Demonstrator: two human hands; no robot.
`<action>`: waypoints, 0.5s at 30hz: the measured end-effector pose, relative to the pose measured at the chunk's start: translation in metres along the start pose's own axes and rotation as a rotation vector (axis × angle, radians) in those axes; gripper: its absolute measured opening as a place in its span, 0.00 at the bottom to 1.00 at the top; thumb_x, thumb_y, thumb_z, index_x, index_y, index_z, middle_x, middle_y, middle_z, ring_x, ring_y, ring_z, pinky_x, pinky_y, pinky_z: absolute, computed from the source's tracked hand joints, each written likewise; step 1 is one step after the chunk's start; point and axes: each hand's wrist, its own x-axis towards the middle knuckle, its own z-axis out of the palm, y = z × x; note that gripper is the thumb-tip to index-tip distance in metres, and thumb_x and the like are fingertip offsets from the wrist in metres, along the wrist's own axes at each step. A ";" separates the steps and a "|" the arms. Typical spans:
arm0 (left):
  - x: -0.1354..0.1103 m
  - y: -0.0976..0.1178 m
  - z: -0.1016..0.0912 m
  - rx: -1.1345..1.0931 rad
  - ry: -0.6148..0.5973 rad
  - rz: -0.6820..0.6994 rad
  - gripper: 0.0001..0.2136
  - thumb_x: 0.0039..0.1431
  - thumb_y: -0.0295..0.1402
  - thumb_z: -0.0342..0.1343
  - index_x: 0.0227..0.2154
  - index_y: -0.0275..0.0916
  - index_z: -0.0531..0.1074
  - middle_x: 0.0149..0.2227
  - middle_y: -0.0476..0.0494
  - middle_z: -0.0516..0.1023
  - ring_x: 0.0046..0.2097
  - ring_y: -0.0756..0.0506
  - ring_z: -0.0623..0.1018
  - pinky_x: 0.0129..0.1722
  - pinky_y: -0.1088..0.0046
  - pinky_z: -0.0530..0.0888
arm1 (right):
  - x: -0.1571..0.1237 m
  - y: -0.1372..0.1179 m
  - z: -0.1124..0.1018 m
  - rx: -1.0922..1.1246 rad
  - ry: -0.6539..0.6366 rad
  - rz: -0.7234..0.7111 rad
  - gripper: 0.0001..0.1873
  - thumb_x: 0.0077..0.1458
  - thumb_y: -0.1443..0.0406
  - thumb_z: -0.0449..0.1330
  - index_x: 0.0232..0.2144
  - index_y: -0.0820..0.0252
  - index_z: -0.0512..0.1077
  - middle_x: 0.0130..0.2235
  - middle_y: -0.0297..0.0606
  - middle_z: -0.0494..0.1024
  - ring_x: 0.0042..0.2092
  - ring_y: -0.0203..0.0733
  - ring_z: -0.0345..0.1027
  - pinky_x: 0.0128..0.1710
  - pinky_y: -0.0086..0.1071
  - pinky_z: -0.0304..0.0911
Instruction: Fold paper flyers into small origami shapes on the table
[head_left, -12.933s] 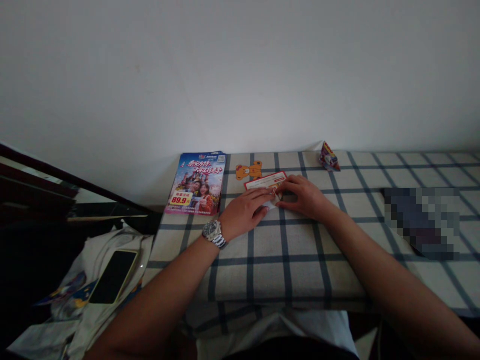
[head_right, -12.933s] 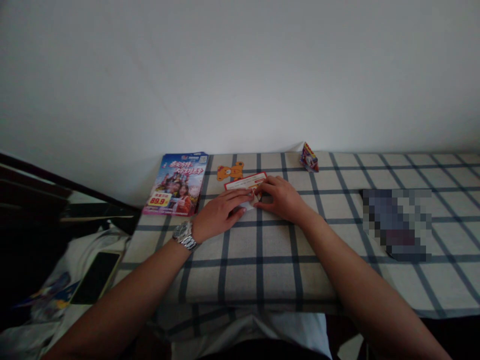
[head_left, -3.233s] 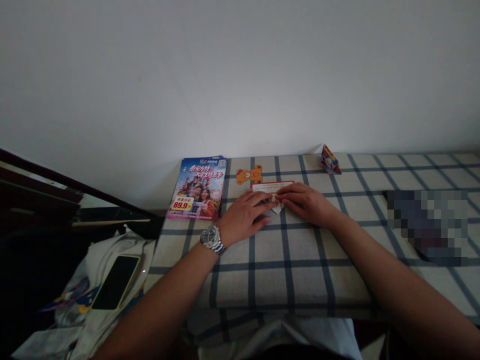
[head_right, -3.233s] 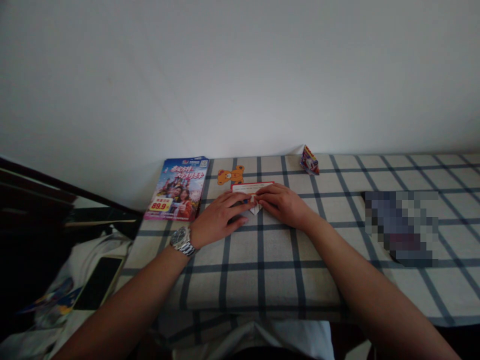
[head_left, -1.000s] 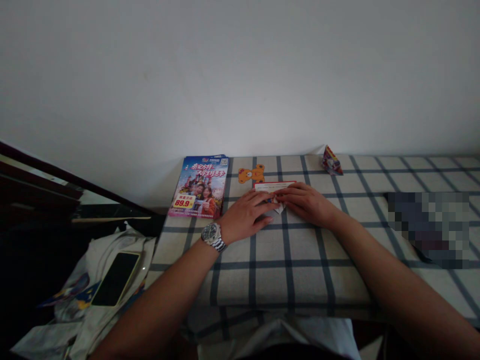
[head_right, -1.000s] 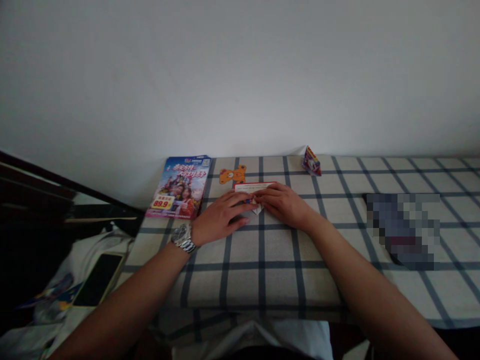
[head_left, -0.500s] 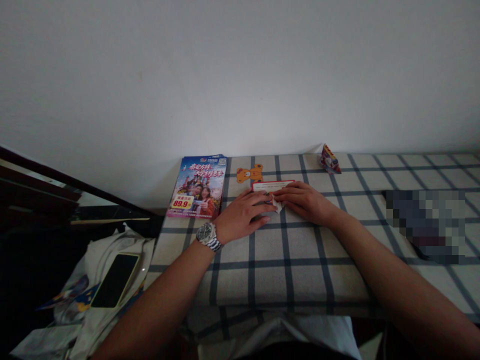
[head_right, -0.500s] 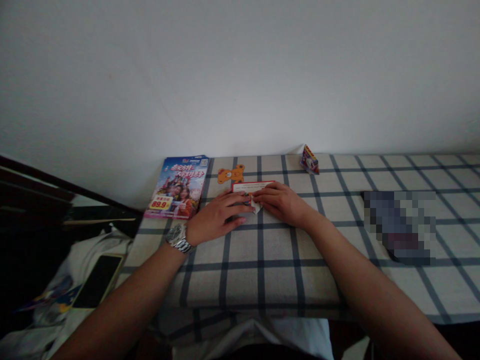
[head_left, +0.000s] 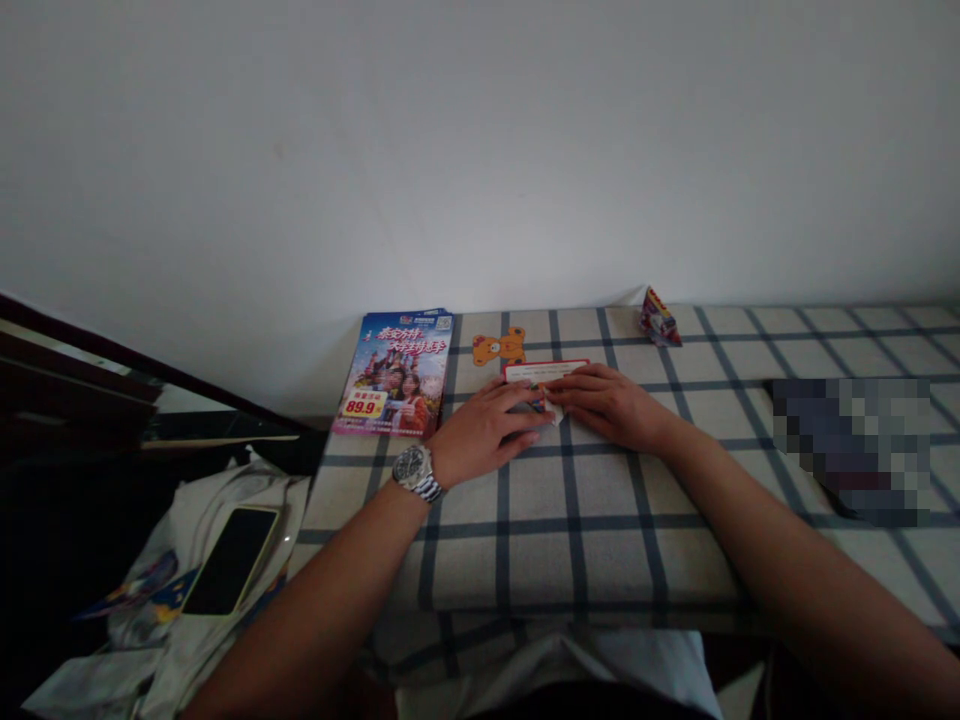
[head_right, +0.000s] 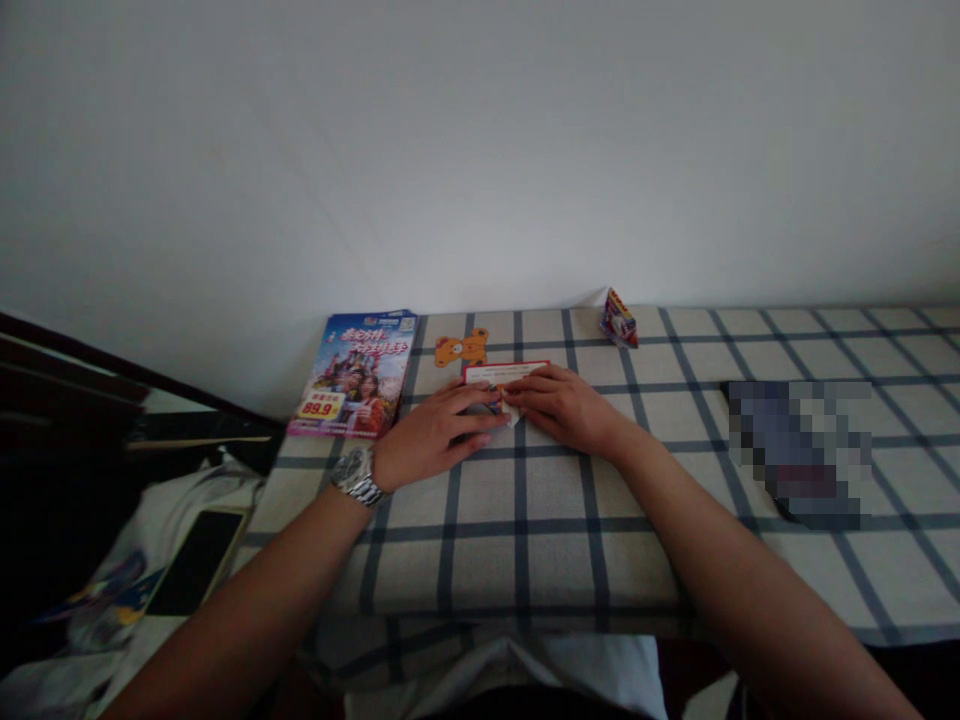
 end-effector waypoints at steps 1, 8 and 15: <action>0.000 0.000 0.000 0.006 -0.002 -0.003 0.17 0.73 0.36 0.54 0.62 0.53 0.72 0.65 0.44 0.71 0.68 0.40 0.68 0.72 0.46 0.60 | 0.000 0.000 0.000 -0.005 0.002 -0.001 0.19 0.70 0.65 0.56 0.60 0.50 0.75 0.60 0.39 0.79 0.60 0.52 0.71 0.63 0.55 0.64; 0.000 0.005 -0.004 0.064 -0.012 -0.023 0.17 0.73 0.37 0.54 0.62 0.54 0.72 0.65 0.46 0.71 0.69 0.39 0.67 0.72 0.45 0.59 | 0.002 -0.002 -0.001 -0.019 0.009 0.004 0.18 0.70 0.65 0.56 0.58 0.51 0.76 0.59 0.40 0.80 0.57 0.52 0.72 0.61 0.55 0.66; 0.002 0.009 0.000 0.073 -0.004 -0.038 0.20 0.71 0.36 0.56 0.64 0.51 0.70 0.68 0.45 0.69 0.69 0.40 0.65 0.70 0.50 0.64 | 0.003 -0.001 -0.004 -0.014 0.045 0.015 0.18 0.69 0.65 0.56 0.57 0.51 0.77 0.57 0.41 0.81 0.56 0.52 0.73 0.61 0.55 0.68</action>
